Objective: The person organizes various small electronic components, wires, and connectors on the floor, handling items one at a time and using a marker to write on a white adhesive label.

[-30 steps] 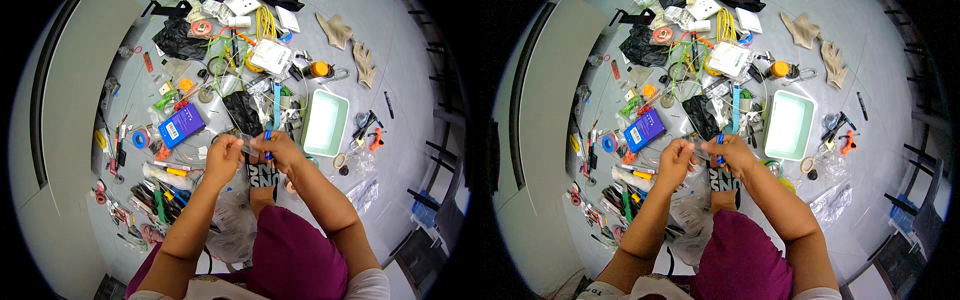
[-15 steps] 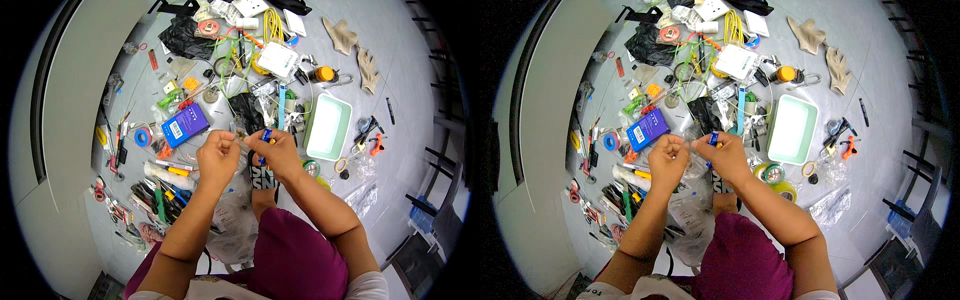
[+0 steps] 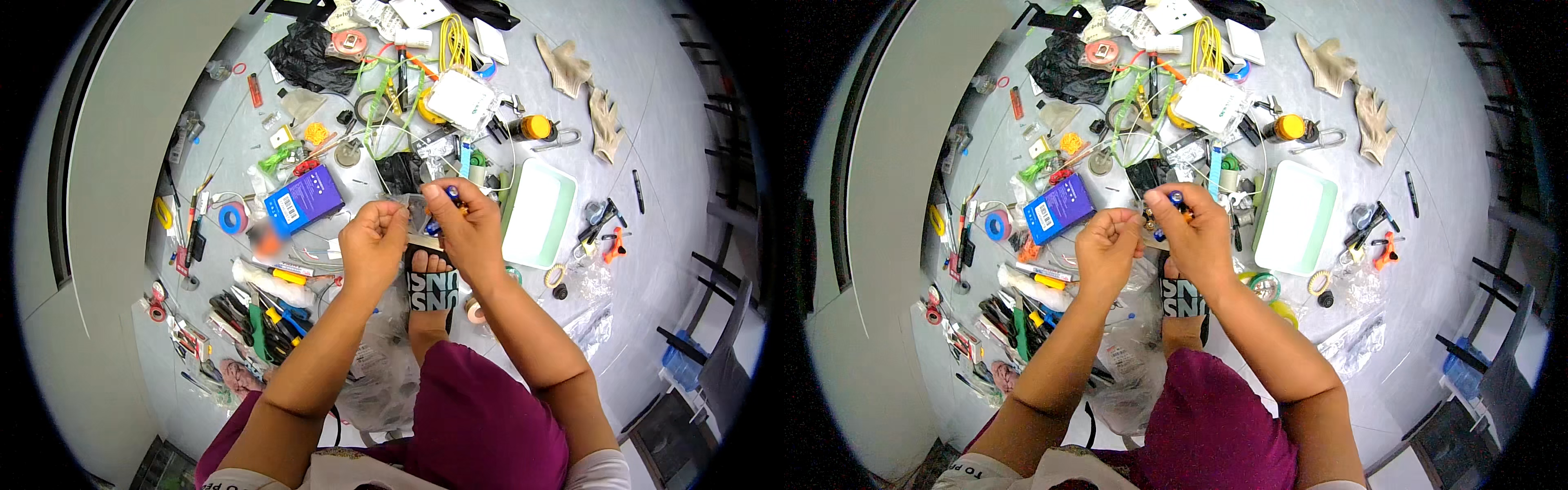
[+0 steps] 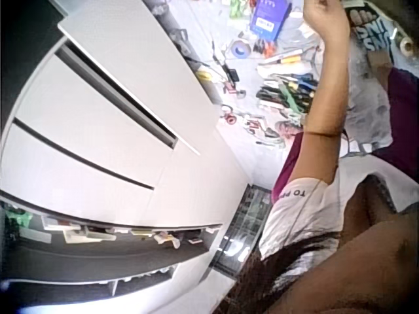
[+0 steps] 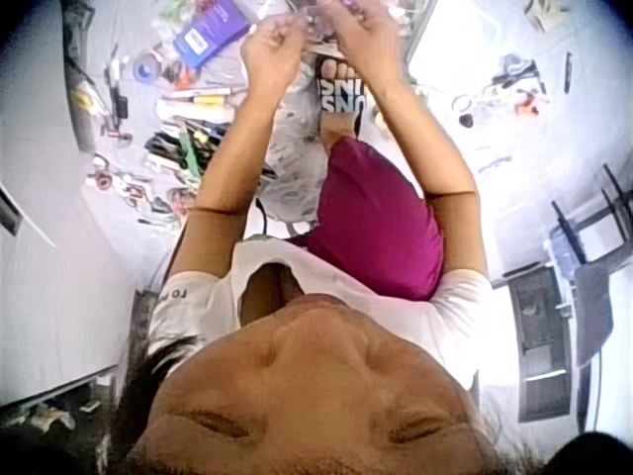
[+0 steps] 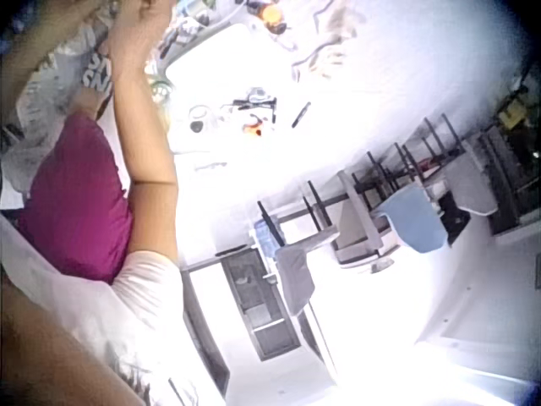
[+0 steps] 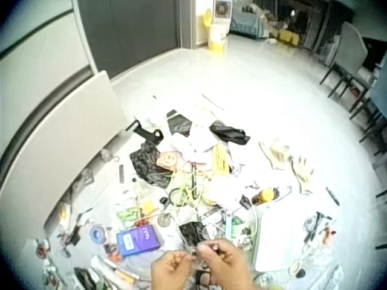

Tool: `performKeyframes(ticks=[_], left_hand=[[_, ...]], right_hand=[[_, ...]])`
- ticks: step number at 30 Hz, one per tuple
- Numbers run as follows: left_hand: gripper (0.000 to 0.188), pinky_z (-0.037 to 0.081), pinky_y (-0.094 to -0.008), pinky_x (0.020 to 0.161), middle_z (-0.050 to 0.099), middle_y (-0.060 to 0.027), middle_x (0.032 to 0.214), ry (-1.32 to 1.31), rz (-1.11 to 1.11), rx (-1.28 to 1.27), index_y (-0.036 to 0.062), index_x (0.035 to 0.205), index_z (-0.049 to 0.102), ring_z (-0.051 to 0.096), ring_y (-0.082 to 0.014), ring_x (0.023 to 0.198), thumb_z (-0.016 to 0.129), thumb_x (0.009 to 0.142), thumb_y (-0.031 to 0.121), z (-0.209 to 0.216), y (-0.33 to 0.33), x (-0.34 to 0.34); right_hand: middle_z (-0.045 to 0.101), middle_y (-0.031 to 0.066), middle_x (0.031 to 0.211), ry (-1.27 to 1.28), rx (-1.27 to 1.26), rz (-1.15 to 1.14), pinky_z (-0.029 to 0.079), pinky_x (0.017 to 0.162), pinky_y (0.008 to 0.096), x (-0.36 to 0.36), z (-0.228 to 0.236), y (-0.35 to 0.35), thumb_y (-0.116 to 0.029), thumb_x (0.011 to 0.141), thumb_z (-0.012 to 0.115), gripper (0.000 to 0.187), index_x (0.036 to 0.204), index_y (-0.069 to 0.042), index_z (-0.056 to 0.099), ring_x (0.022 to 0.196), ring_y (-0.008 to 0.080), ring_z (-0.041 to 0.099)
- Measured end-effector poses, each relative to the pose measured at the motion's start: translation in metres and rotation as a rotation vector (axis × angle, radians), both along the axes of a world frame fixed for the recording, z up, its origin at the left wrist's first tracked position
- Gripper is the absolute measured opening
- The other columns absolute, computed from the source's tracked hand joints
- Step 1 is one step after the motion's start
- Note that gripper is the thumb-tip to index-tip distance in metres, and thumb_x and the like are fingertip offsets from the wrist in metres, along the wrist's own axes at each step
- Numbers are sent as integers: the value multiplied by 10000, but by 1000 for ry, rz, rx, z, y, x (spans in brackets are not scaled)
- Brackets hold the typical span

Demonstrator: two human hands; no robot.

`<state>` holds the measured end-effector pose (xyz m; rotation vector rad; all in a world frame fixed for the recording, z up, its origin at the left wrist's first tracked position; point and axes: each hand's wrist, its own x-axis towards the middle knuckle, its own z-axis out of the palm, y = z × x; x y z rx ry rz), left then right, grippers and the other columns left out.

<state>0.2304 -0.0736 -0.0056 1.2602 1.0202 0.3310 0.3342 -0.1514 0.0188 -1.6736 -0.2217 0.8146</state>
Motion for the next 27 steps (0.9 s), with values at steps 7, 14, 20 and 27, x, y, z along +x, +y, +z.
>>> performKeyframes(ticks=[7,14,20,27], left_hand=[[91,433,-182,490,600,-27,697,-57,44,-66,-20,891,567,527,-50,547,582,864,65,0,-2,4],[102,444,-177,498,597,-19,702,-65,69,-103,-15,901,572,538,-46,566,584,867,80,0,-5,2],[88,444,-179,499,598,-22,700,-48,101,-127,-12,899,566,534,-49,557,573,873,71,1,-11,8],[109,458,-198,501,592,-38,684,-71,148,-173,-16,916,547,540,-72,546,570,876,82,-2,-12,8]], right_hand=[[531,67,818,-248,-35,116,412,657,255,-4,-17,-2,-216,813,660,282,1029,-36,642,738,148,506],[545,17,808,21,110,-91,401,609,197,-2,-5,0,-212,897,558,227,1032,-34,600,701,68,490],[531,-1,842,-312,232,-160,405,654,184,-7,-26,14,-128,919,514,180,1069,-30,535,732,54,485],[536,1,865,-116,329,-197,420,719,203,-9,-32,20,-121,903,542,199,1077,-25,525,785,71,509]])
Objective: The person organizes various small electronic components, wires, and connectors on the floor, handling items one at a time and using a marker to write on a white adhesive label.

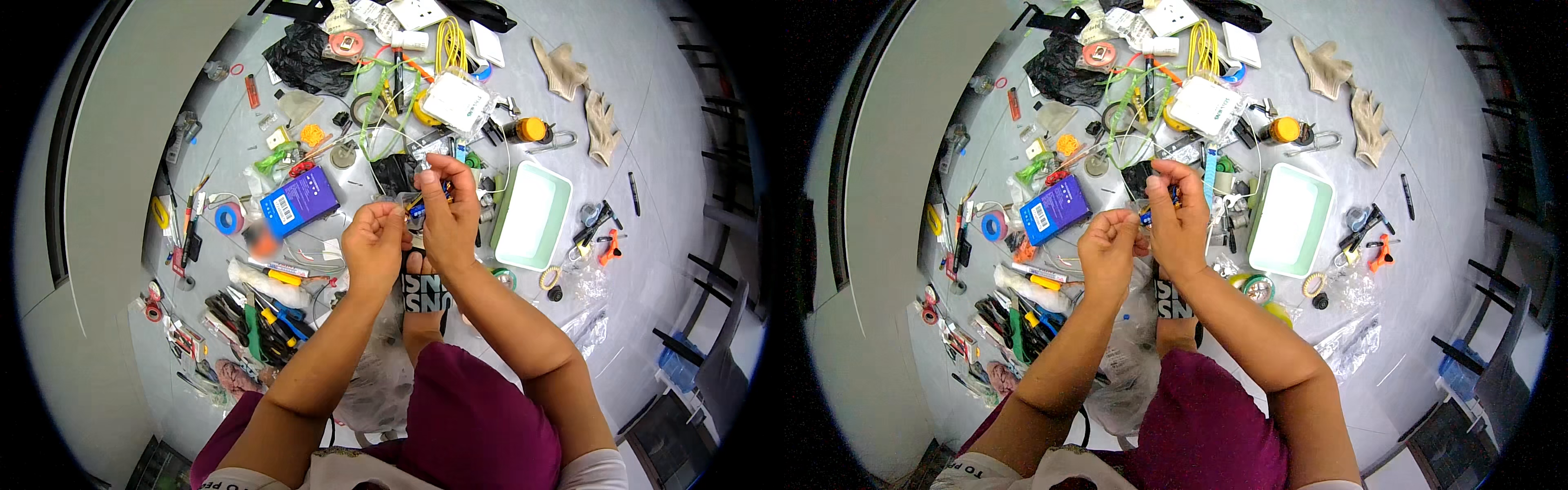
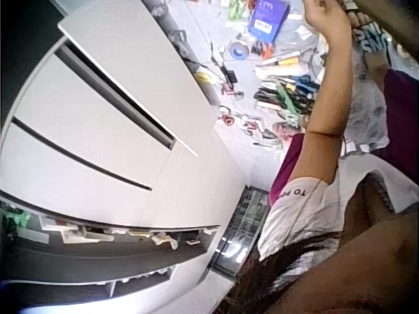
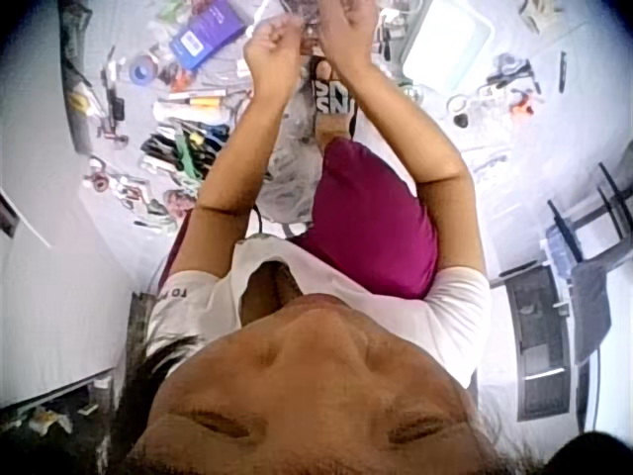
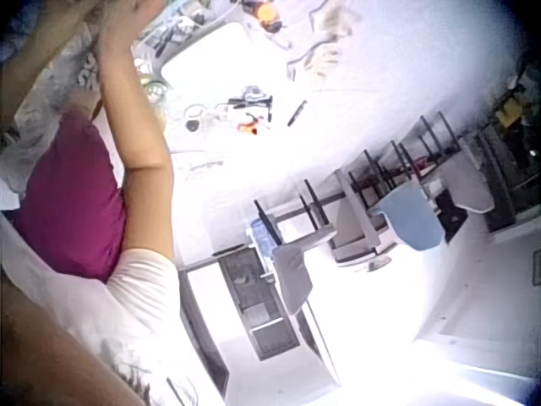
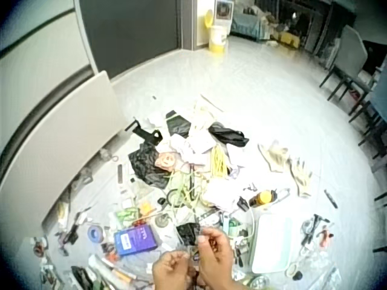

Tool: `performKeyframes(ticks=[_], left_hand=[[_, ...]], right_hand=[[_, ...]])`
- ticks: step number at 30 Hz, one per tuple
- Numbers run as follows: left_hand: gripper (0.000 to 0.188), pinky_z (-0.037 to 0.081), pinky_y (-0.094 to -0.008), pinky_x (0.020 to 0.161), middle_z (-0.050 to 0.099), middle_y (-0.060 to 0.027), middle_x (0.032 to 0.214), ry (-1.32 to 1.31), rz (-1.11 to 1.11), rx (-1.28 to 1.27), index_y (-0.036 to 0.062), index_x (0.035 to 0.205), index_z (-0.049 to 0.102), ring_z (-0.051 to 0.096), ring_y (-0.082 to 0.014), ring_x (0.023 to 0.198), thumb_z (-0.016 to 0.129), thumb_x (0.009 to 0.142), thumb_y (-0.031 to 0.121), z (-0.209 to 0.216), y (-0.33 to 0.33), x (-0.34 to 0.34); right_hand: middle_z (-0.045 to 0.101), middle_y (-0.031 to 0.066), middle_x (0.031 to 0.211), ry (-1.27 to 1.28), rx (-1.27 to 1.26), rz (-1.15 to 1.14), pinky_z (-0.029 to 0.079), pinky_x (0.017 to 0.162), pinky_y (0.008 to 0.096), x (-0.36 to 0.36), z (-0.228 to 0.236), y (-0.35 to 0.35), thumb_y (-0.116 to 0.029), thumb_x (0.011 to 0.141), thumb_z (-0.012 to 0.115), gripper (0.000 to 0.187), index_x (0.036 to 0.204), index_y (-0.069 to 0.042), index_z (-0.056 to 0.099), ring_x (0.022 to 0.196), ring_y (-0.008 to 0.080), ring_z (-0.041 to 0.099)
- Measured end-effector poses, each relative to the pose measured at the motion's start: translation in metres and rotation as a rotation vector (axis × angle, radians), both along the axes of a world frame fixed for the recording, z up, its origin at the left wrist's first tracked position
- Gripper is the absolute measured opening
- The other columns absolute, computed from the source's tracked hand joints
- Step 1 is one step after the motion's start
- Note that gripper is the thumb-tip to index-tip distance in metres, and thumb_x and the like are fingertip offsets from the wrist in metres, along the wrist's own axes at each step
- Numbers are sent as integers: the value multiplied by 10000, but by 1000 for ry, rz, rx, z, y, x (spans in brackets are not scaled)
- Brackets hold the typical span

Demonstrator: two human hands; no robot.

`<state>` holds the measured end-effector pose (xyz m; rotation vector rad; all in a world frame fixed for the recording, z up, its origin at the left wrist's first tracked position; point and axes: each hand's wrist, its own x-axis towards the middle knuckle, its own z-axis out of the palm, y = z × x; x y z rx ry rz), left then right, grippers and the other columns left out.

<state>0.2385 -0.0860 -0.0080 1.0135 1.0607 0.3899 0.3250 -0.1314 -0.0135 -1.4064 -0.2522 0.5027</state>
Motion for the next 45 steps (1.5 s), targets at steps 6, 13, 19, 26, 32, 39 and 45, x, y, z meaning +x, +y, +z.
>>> performKeyframes(ticks=[6,13,19,26,32,39,45], left_hand=[[111,463,-201,509,592,-42,710,-51,29,-36,-10,912,551,549,-77,567,569,879,95,-1,0,2],[120,465,-212,513,587,-36,702,-28,38,-32,-6,915,553,543,-77,571,574,879,107,-2,-3,0],[143,464,-218,504,573,-40,686,-47,40,-32,-9,923,547,542,-94,556,581,878,122,-5,1,-5],[126,454,-202,505,575,-38,686,-49,37,-32,-1,916,542,535,-78,553,577,878,113,-7,-2,-6],[132,437,-212,507,565,-33,662,1,0,-14,0,933,544,525,-90,545,576,878,115,-11,-9,-8],[138,453,-208,478,551,-9,705,-17,-140,-193,17,933,552,505,-70,557,573,876,141,-19,-33,23],[118,435,-205,485,543,-12,675,-10,-123,-292,30,927,549,506,-73,551,567,884,139,-24,-28,26]], right_hand=[[549,8,882,20,-10,65,419,728,208,-4,-5,-5,-137,908,538,201,1077,-28,530,808,73,508],[553,23,925,85,18,48,421,746,213,-6,1,-1,-189,930,506,214,1083,-40,527,820,74,506],[521,37,903,-207,-194,-207,418,746,239,38,-13,-35,-98,894,526,207,1084,-14,531,806,104,498],[533,216,1012,-352,-1117,-51,463,789,387,125,-108,-144,-54,697,599,358,1051,-14,562,891,330,554],[648,118,754,-339,-1092,-54,490,679,365,135,-123,-123,-97,748,614,276,1022,-66,596,702,285,627],[637,81,697,-1,-1025,92,487,614,295,127,-116,-129,-93,645,616,321,962,-47,632,610,187,616],[638,104,724,-154,-1023,-29,486,632,311,111,-96,-145,-172,672,676,302,927,-11,678,657,208,612]])
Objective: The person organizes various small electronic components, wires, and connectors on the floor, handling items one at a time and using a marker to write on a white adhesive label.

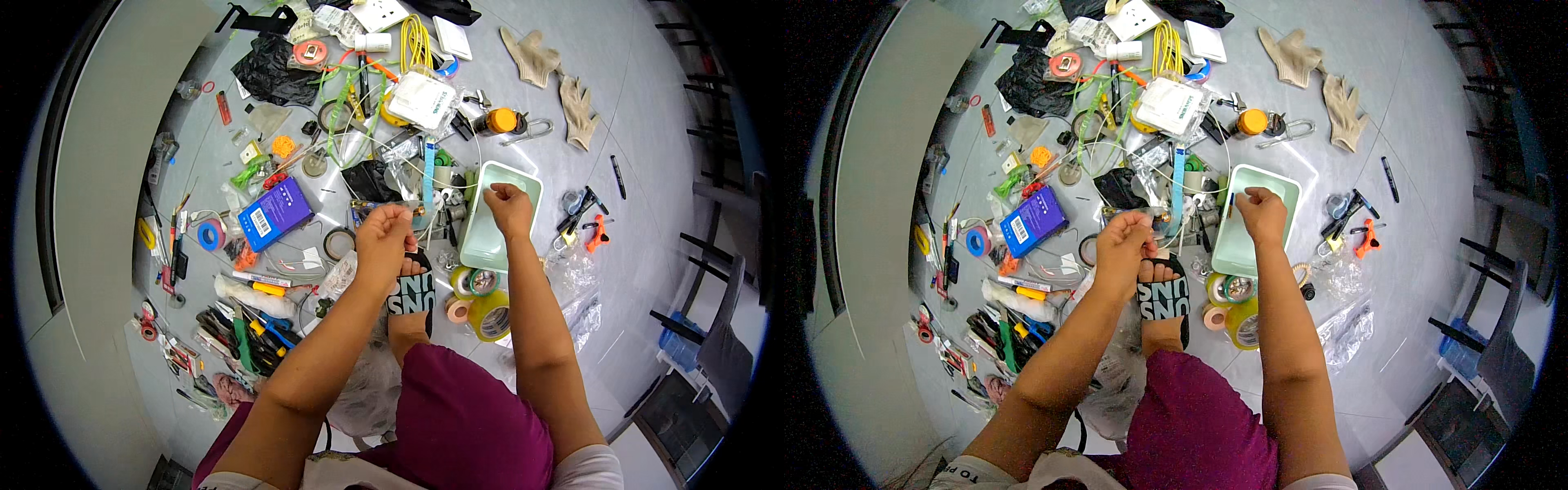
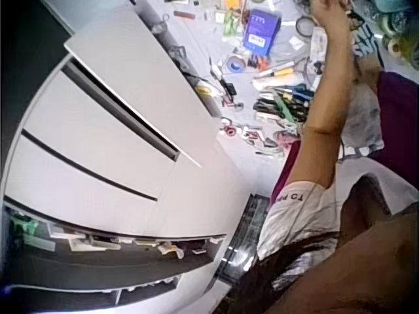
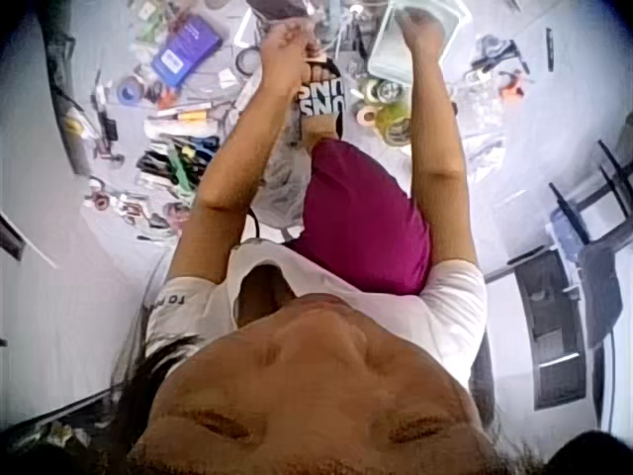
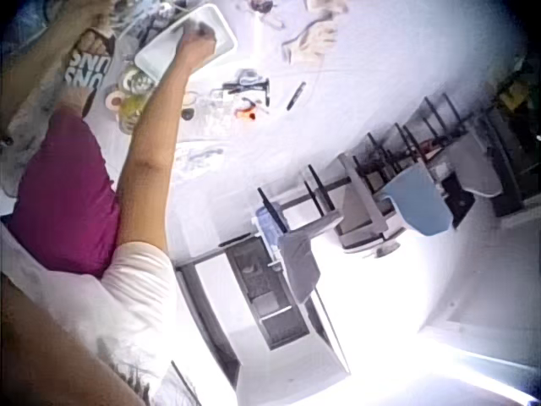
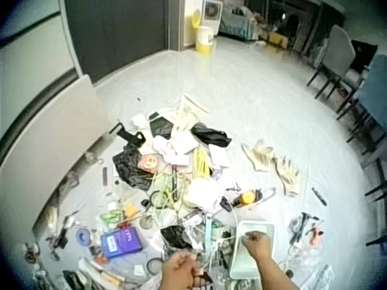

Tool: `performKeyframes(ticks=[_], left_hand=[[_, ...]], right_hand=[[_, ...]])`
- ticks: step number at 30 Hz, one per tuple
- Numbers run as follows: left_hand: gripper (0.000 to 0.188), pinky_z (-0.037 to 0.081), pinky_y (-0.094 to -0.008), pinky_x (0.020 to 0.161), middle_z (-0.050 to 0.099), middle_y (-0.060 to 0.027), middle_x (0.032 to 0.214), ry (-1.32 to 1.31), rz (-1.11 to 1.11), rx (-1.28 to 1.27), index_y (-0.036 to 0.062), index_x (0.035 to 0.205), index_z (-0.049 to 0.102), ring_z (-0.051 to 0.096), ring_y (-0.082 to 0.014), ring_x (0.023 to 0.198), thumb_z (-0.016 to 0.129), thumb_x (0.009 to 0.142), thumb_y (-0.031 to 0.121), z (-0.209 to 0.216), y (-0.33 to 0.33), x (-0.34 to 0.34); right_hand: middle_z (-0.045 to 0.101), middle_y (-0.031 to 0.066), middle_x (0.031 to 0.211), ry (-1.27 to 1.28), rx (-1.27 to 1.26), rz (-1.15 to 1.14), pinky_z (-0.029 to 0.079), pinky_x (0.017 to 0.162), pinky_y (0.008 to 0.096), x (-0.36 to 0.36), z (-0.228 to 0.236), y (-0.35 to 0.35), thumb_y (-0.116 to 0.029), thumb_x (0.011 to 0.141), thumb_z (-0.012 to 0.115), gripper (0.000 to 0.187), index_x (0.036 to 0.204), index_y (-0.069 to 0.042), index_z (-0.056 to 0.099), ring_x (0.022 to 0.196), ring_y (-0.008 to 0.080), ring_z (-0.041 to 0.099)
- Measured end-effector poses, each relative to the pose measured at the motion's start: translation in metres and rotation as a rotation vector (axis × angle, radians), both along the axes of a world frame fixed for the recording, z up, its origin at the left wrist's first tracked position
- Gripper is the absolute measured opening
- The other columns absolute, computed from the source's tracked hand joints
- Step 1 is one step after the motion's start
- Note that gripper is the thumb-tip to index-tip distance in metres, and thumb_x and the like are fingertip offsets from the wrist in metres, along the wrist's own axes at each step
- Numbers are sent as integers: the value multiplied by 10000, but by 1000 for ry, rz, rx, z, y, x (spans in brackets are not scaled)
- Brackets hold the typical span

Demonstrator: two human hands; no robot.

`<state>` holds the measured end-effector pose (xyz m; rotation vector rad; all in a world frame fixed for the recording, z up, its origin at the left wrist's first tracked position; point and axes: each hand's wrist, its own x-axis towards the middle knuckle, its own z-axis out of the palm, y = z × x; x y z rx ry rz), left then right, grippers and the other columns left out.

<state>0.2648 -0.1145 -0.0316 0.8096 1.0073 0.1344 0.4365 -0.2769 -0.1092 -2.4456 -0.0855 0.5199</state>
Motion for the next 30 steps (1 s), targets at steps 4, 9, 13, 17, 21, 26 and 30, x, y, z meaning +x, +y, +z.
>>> performKeyframes(ticks=[4,9,13,17,21,26,30], left_hand=[[122,431,-210,512,533,-12,664,-16,-4,27,26,931,544,497,-82,544,568,882,135,-3,1,-7],[131,431,-222,540,543,-22,678,-11,74,14,19,937,540,518,-98,578,574,872,127,11,1,-19],[116,435,-224,524,540,-29,667,-12,122,97,16,933,539,513,-103,556,567,874,112,3,8,-38],[118,436,-227,508,540,-33,659,11,163,89,18,929,534,507,-110,535,571,875,116,3,9,-43],[117,434,-225,511,541,-30,656,-33,176,131,19,930,535,508,-103,537,569,877,117,7,10,-44],[110,435,-219,524,555,-30,674,-72,158,253,10,922,530,517,-91,561,558,887,109,15,8,-42],[109,434,-205,528,556,-26,687,-49,123,314,6,925,528,511,-78,566,553,892,107,24,8,-46]], right_hand=[[636,121,768,-32,-87,141,488,667,354,-4,-3,4,-240,675,718,333,916,-27,632,713,263,618],[632,159,818,52,-212,209,489,699,405,1,-7,17,-124,653,667,340,971,-52,571,785,327,623],[624,194,871,-5,-343,281,481,717,428,2,-8,8,-120,639,640,330,954,-64,560,809,366,606],[620,128,813,-142,21,84,491,655,320,-8,42,8,-84,631,659,289,917,-45,637,729,221,617],[598,41,798,122,677,151,477,679,257,-66,119,56,1,667,694,227,886,-23,642,769,138,590],[610,123,864,-12,576,497,487,704,341,-112,116,90,-31,678,682,230,904,-59,648,795,294,594],[611,125,866,-125,481,654,485,682,361,-116,114,95,-46,695,671,242,934,-59,633,808,315,586]])
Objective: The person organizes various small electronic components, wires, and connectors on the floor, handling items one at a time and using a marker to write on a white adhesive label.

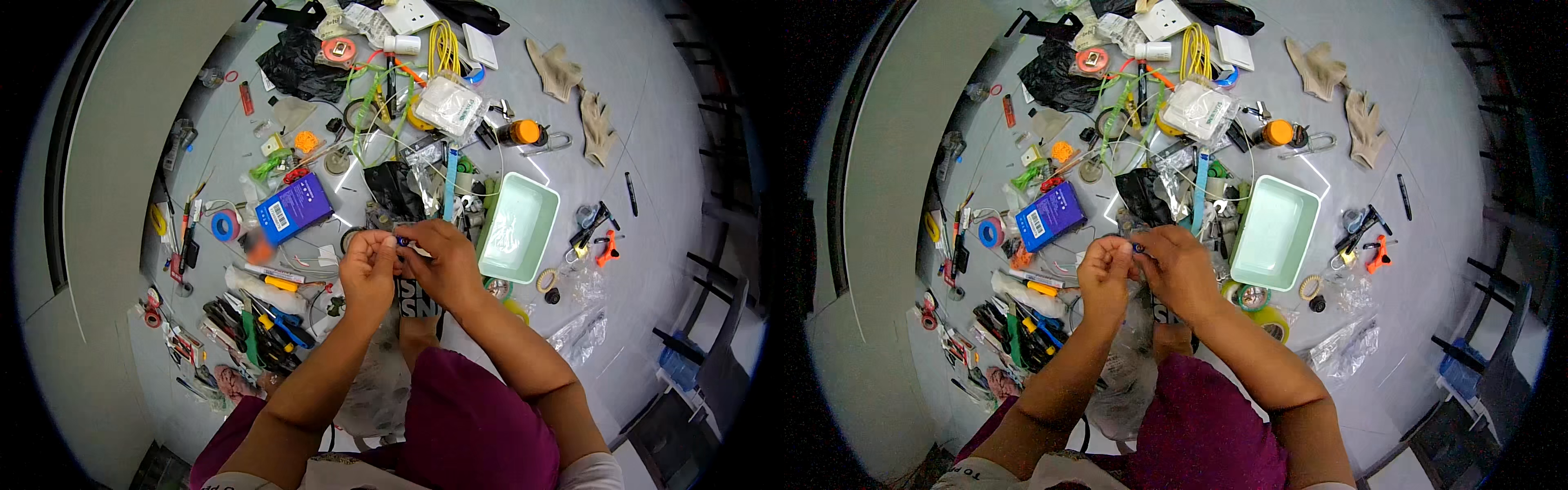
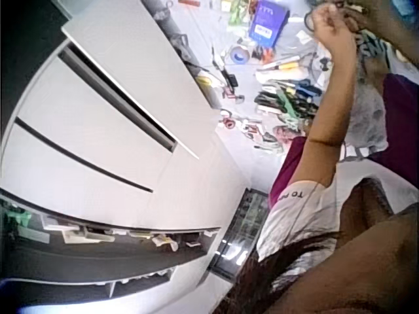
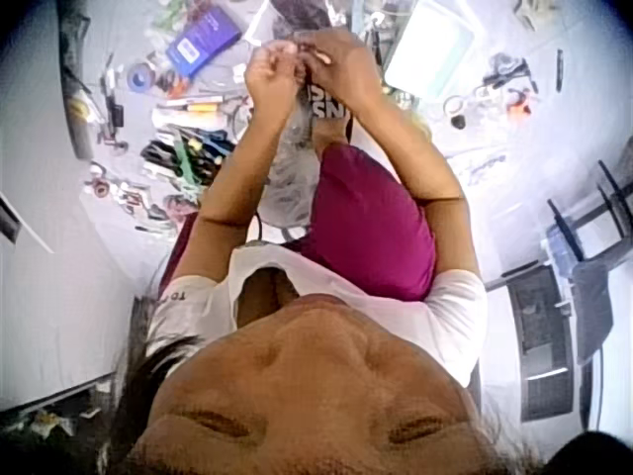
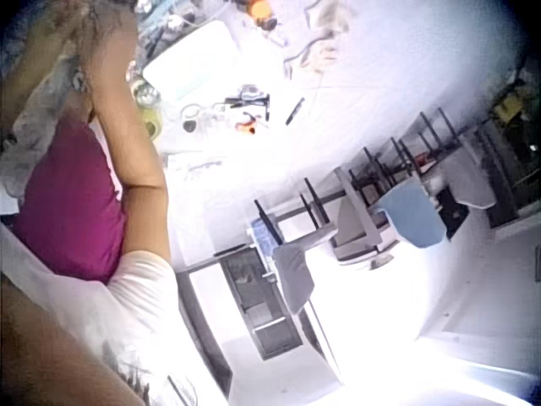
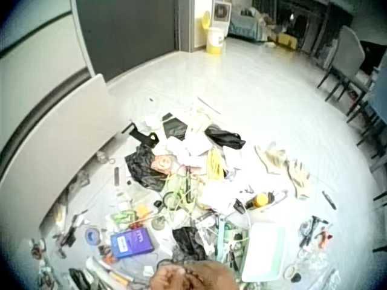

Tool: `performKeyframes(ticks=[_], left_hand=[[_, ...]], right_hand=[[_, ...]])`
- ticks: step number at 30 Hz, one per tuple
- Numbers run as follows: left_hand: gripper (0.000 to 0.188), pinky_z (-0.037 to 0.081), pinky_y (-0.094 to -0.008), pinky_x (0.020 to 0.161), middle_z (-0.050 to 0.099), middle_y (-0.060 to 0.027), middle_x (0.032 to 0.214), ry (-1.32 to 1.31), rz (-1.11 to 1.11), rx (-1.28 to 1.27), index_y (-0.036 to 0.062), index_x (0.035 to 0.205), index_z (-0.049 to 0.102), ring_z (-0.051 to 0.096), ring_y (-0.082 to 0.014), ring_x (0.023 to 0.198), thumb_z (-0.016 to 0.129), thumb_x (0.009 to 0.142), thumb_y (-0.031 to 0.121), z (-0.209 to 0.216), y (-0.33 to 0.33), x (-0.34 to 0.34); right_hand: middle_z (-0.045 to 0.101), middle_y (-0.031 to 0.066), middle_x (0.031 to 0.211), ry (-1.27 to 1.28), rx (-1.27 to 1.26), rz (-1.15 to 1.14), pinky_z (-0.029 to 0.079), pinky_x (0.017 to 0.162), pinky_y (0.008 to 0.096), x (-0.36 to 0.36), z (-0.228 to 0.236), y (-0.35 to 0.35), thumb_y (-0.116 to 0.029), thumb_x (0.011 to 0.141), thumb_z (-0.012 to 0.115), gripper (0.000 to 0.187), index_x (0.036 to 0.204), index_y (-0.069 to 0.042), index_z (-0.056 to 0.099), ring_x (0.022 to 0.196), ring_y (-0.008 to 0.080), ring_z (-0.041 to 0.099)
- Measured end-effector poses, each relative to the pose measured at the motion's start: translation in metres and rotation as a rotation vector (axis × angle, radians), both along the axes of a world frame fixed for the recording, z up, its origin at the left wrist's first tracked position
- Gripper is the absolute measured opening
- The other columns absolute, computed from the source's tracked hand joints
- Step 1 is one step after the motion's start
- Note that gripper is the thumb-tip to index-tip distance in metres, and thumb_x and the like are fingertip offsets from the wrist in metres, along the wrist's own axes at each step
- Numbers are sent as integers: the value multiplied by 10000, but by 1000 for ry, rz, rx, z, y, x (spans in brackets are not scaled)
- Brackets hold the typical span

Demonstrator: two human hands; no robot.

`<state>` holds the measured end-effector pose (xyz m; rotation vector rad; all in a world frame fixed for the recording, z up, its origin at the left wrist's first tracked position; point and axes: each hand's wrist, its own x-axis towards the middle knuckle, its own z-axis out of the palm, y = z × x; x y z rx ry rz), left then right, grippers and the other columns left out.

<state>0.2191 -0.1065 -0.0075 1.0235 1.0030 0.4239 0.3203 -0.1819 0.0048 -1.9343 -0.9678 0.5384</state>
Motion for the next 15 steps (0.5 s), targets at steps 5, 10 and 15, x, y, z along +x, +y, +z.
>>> performKeyframes(ticks=[5,10,15], left_hand=[[106,428,-184,540,554,-21,696,-47,62,13,12,932,516,508,-59,577,545,899,109,5,4,-12],[95,425,-187,554,556,-22,692,-98,135,-41,9,925,508,516,-66,582,536,901,97,29,4,-11],[112,456,-218,668,576,-52,828,-136,25,9,9,985,517,545,-85,709,540,890,63,21,32,-41]], right_hand=[[543,157,1047,118,32,15,475,755,389,5,19,-3,-152,662,723,293,924,-68,620,916,315,555],[563,121,971,-186,95,216,496,658,340,-9,13,3,-122,668,748,266,885,-43,615,780,262,585],[602,110,907,-255,224,366,505,644,349,-16,-2,20,-51,655,719,165,778,-27,612,777,276,600]])
